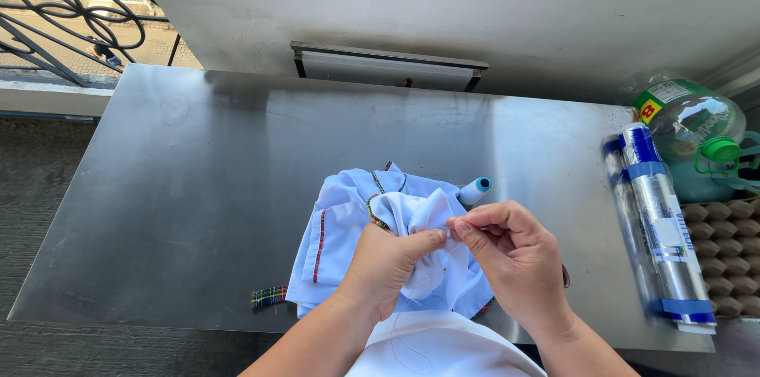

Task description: The person sews a button onto a white shirt at a metal table. They thread a needle with thread from a spool, cut the thread with scissors, stitch a small button onto the shirt fabric, and pull the thread tight to secure it.

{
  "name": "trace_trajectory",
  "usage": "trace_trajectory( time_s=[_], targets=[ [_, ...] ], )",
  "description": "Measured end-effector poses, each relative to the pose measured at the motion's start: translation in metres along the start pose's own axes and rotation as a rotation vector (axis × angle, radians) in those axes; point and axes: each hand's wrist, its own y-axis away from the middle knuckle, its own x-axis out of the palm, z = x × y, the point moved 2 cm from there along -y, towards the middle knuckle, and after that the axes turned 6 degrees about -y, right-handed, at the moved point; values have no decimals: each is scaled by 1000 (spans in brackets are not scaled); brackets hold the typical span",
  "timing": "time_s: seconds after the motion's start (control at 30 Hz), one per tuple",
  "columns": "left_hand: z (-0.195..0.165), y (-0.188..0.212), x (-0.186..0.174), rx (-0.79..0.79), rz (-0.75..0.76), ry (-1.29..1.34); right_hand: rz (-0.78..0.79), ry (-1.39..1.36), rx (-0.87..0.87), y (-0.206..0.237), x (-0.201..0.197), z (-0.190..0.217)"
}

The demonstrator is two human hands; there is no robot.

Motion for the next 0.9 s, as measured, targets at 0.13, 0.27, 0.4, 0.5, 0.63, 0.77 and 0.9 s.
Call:
trace_trajectory(
  time_s=[0.13,0.27,0.4,0.5,0.63,0.77,0.9],
  targets=[
    [2,1,0,-1,-13,-11,37,22,-85,3,1,1],
    [3,1,0,-3,-6,11,57,20,-205,8,3,2],
    [4,2,1,-23,-5,2,54,132,-216,8,2,4],
    [5,3,1,-31,-16,0,29,164,-194,8,1,4],
    [5,4,1,-24,-26,8,31,159,-178,9,2,5],
    [4,5,1,-10,-27,3,35,202,-188,10,3,6],
    [4,5,0,-28,-40,-6,42,284,-219,10,3,8]
  ],
)
